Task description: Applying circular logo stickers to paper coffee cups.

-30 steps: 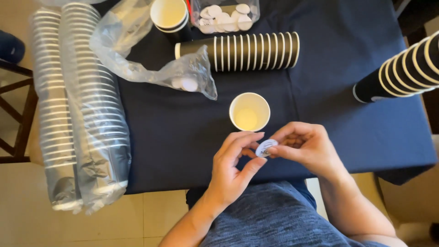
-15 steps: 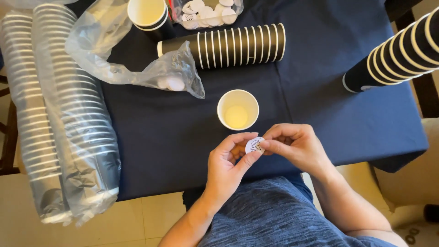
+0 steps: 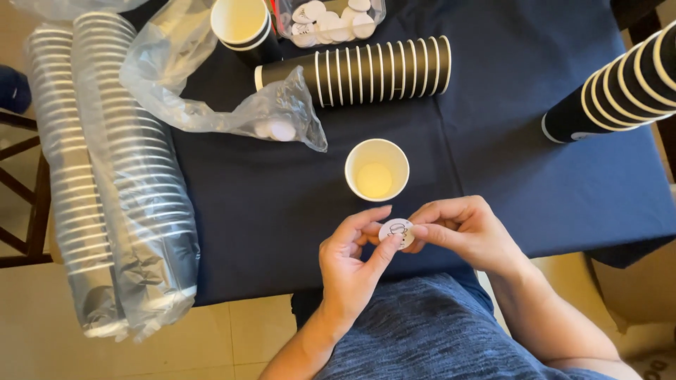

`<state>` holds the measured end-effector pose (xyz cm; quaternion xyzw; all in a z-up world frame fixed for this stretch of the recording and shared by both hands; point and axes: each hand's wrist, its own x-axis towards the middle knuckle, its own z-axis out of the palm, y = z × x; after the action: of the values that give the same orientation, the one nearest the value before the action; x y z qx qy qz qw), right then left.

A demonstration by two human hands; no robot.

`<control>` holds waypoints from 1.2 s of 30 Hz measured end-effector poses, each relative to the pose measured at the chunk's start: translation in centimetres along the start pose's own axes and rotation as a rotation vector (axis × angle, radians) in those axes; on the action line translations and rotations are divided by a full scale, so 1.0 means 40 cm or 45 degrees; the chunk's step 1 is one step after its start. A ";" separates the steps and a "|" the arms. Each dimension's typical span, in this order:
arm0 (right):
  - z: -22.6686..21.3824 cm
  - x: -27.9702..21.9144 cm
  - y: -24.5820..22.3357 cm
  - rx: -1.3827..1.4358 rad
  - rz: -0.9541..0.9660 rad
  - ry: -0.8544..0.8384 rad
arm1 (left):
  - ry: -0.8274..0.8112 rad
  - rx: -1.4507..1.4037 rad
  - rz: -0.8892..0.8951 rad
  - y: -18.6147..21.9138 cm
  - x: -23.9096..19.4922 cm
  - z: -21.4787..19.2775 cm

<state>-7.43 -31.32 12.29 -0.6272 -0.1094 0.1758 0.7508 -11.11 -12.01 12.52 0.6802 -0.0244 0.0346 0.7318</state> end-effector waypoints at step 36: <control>-0.009 0.008 0.009 -0.076 -0.221 -0.158 | -0.056 -0.452 -0.341 -0.068 -0.017 0.007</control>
<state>-7.06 -31.47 11.83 -0.6255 -0.2148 0.1454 0.7358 -11.56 -12.50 9.77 0.5385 0.0445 -0.0827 0.8374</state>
